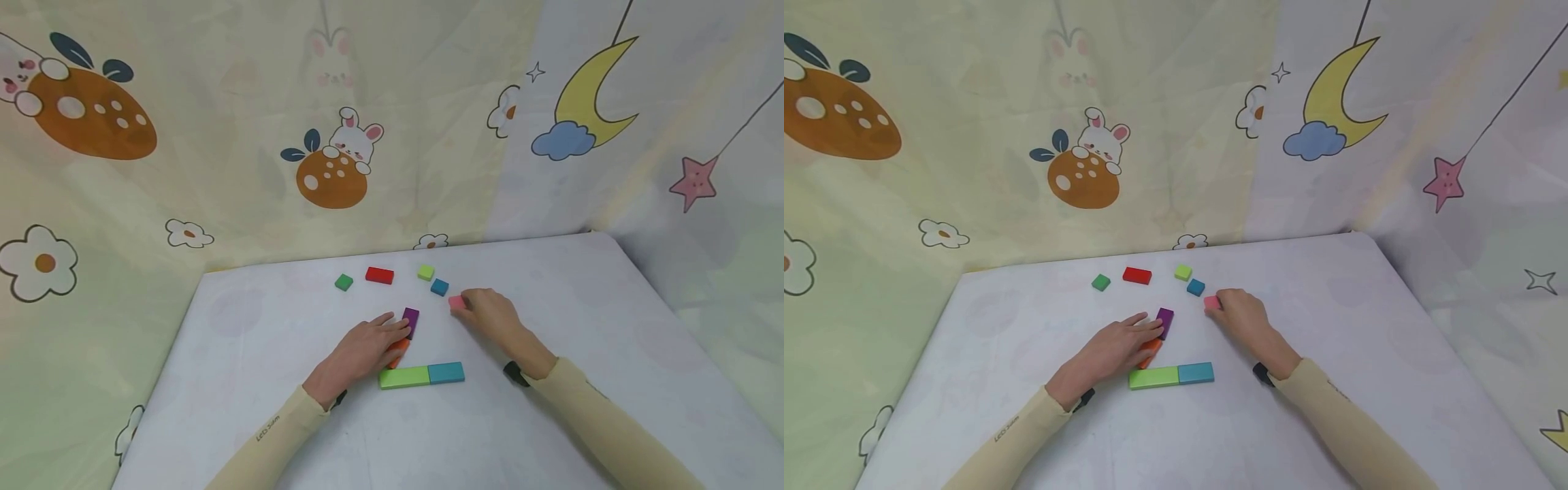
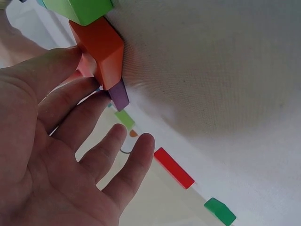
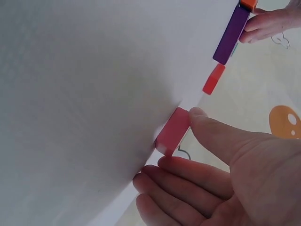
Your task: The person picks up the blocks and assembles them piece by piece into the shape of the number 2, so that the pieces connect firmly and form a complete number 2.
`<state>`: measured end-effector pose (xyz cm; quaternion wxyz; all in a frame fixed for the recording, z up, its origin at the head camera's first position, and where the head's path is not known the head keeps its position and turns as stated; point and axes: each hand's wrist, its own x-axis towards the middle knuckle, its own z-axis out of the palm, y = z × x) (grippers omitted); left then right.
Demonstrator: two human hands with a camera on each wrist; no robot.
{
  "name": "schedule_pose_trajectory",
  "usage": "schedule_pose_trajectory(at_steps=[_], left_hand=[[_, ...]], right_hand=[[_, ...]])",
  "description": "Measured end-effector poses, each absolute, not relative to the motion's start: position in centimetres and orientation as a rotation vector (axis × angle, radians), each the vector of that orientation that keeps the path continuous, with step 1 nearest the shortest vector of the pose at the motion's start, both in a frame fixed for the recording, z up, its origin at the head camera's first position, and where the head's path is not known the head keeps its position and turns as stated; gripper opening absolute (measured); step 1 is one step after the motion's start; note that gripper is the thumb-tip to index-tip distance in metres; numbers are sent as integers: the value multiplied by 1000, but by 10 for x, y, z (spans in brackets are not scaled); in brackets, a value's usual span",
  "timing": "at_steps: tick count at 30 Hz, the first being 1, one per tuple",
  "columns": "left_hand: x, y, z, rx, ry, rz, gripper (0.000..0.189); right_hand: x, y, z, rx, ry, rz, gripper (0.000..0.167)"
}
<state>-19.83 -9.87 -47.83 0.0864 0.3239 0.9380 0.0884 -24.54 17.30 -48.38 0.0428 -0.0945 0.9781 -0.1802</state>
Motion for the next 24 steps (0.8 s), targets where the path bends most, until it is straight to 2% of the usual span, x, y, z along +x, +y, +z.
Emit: schedule_pose_trajectory(at_steps=[16, 24], left_hand=[[-199, -100, -479, 963, 2788, 268, 56], [-199, -99, -479, 960, 2784, 274, 56]], right_hand=[[-258, 174, -479, -474, 2934, -449, 42], [-257, 165, -474, -471, 2930, -409, 39]])
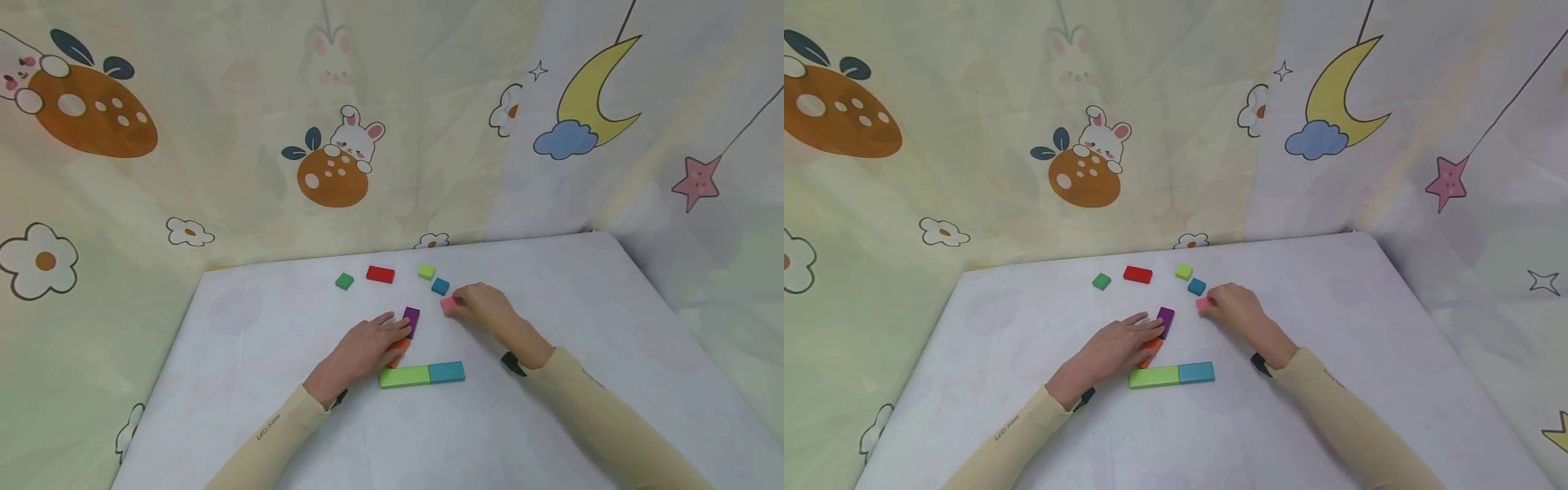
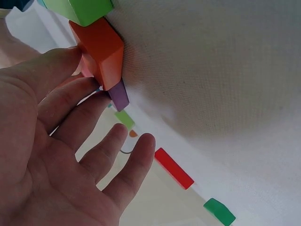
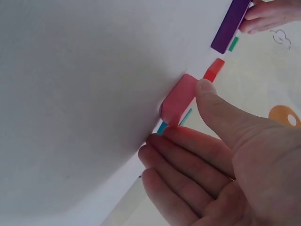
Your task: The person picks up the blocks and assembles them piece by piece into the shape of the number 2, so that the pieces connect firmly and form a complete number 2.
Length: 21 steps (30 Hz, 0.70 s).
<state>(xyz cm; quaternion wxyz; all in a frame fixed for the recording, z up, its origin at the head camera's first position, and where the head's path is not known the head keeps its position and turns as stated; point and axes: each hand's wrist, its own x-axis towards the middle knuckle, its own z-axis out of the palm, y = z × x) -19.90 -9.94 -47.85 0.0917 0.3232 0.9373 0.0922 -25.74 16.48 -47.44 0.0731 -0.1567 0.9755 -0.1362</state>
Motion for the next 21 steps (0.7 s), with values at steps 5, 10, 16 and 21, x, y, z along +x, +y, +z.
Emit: schedule_pose_trajectory(at_steps=[5, 10, 16, 21], left_hand=[[-199, -99, -478, 975, 2793, 272, 55], [-199, -99, -478, 977, 2797, 261, 55], [-198, -99, -477, 976, 2794, 260, 56], [-199, -98, -477, 953, 2784, 254, 56]], right_hand=[[-254, 164, -472, -481, 2926, -388, 38], [-254, 169, -471, -570, 2903, -391, 37], [-256, 171, -474, -632, 2884, -380, 35], [-259, 168, -475, -651, 2901, -388, 33]])
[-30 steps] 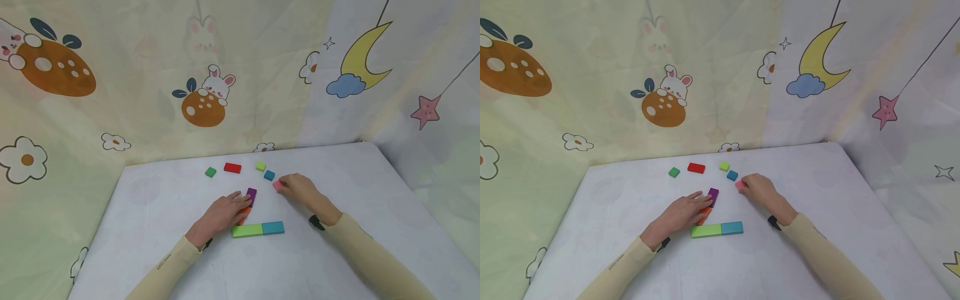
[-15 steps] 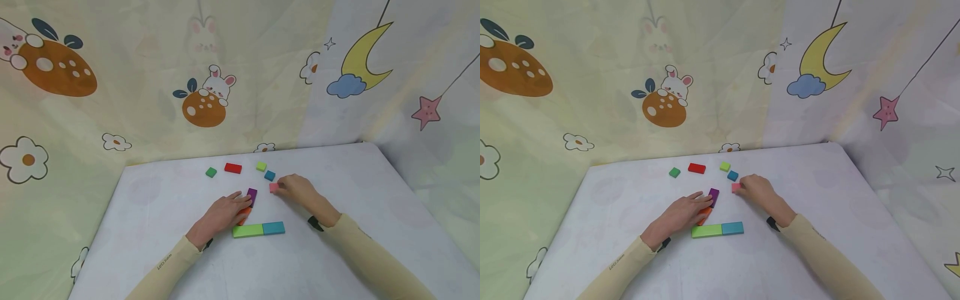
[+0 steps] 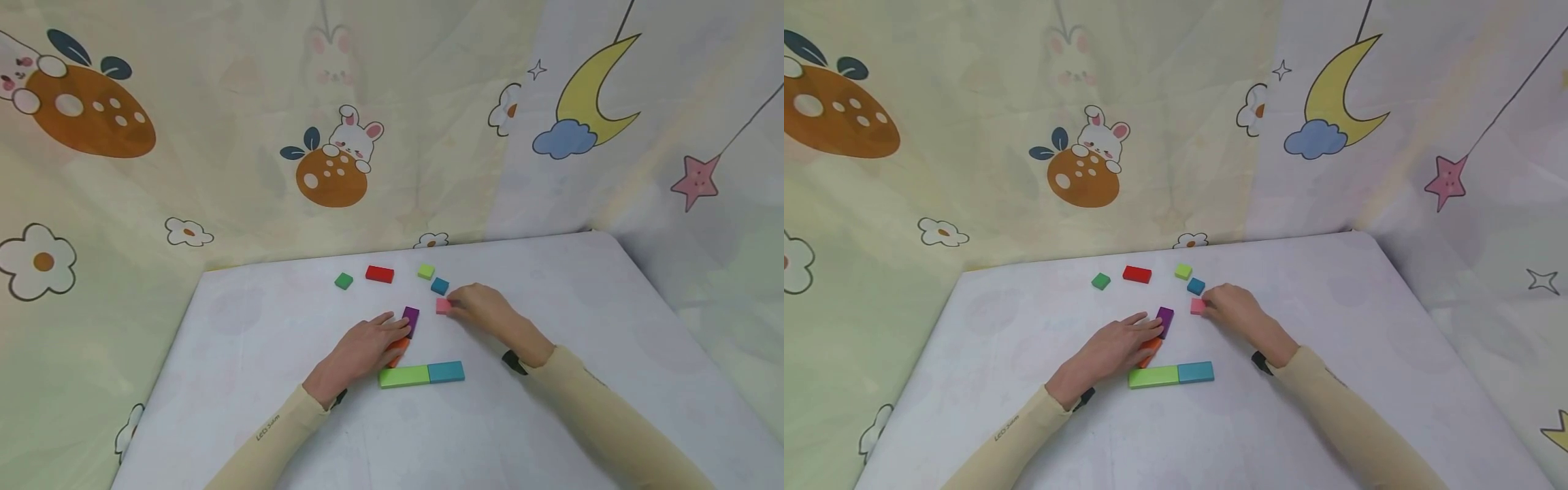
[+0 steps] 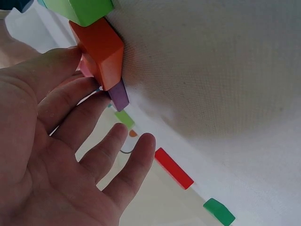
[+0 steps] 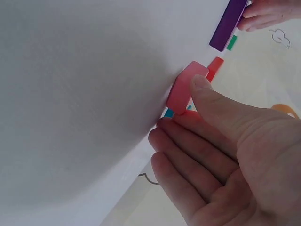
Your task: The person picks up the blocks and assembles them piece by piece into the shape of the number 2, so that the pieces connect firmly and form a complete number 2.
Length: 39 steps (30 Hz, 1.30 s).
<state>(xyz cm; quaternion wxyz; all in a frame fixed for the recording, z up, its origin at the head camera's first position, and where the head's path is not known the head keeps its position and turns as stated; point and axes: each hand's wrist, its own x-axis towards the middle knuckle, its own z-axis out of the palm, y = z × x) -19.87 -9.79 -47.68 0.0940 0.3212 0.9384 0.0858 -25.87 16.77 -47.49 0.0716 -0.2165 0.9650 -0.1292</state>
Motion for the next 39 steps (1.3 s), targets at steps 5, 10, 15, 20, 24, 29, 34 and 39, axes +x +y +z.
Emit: schedule_pose_trajectory(at_steps=[5, 10, 15, 20, 24, 29, 34, 39], left_hand=[[-199, -98, -477, 952, 2785, 260, 55], [-200, -98, -478, 952, 2788, 262, 55], [-200, -99, -479, 964, 2798, 252, 55], [-199, -99, -478, 973, 2806, 252, 55], [-200, -98, -478, 968, 2803, 258, 54], [-201, -99, -480, 974, 2807, 248, 56], [-201, -99, -480, 978, 2801, 258, 55], [-202, -100, -480, 973, 2796, 261, 56]], right_hand=[[-261, 163, -474, -652, 2906, -383, 35], [-264, 155, -475, -634, 2906, -387, 35], [-268, 147, -477, -638, 2918, -387, 35], [-271, 140, -477, -660, 2925, -360, 35], [-273, 134, -477, -658, 2905, -350, 36], [-275, 127, -474, -679, 2886, -329, 35], [-277, 123, -471, -712, 2868, -305, 36], [-280, 121, -470, -765, 2848, -301, 36]])
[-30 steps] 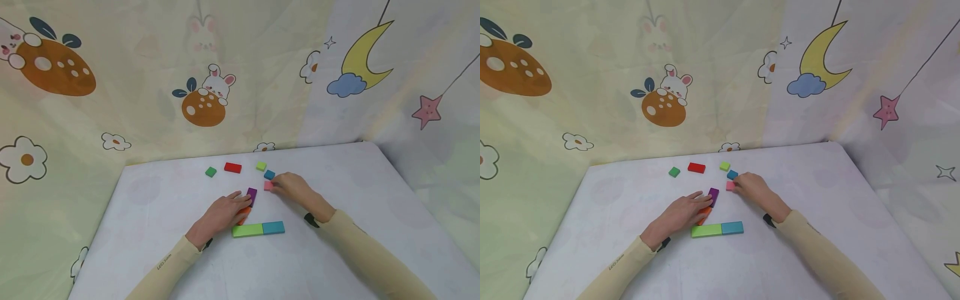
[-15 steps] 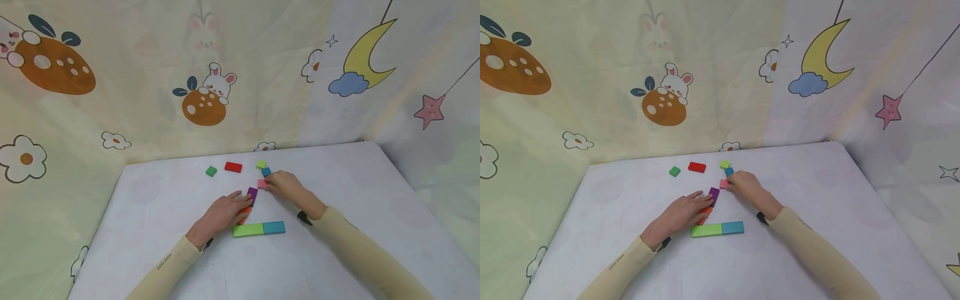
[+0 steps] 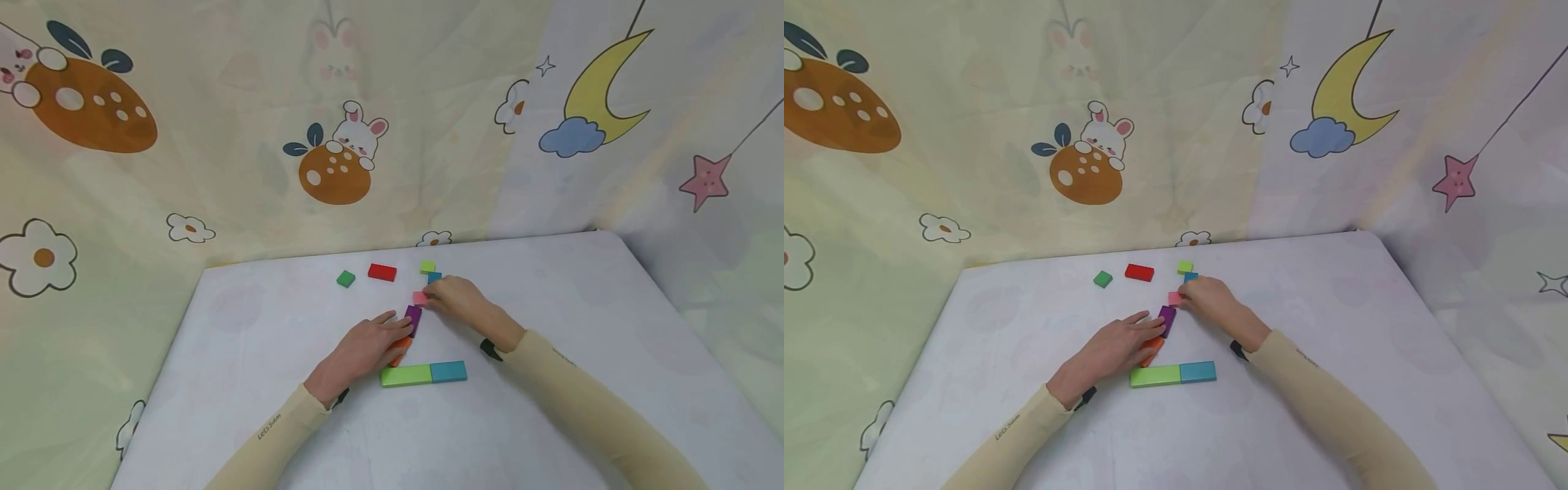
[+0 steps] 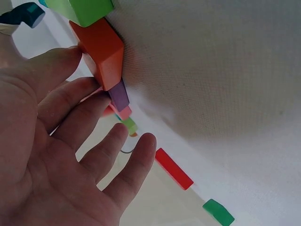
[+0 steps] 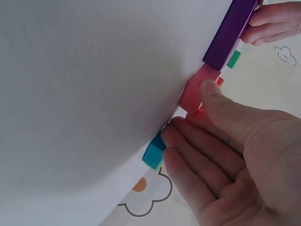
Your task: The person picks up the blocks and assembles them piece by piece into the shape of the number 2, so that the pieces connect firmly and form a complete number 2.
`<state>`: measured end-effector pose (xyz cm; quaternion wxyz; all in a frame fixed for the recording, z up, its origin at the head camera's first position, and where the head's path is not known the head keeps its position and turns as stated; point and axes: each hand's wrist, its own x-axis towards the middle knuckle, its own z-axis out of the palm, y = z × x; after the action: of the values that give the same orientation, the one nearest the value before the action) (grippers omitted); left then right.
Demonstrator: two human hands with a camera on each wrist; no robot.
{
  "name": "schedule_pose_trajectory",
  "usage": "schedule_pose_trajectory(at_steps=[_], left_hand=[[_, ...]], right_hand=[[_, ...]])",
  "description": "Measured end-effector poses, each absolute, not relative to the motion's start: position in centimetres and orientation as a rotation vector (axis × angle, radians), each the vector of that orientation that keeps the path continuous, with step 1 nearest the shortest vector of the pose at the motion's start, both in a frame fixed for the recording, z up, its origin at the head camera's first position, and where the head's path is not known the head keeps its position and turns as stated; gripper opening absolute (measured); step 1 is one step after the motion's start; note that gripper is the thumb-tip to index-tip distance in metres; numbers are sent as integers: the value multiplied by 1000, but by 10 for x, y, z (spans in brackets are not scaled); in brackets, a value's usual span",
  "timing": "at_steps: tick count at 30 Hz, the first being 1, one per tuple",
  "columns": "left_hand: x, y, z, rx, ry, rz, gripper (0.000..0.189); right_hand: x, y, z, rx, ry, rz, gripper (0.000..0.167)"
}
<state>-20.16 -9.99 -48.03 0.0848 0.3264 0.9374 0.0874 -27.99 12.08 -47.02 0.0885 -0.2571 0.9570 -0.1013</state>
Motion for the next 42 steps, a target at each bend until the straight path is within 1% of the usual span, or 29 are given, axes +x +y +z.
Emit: schedule_pose_trajectory(at_steps=[13, 25, 42], left_hand=[[-203, -101, -479, 980, 2793, 276, 56], [-202, -101, -479, 972, 2789, 293, 56], [-202, -101, -479, 951, 2784, 295, 56]], right_hand=[[-290, 117, -470, -894, 2814, -264, 34], [-296, 115, -468, -912, 2764, -249, 35], [-294, 114, -466, -908, 2765, -242, 33]])
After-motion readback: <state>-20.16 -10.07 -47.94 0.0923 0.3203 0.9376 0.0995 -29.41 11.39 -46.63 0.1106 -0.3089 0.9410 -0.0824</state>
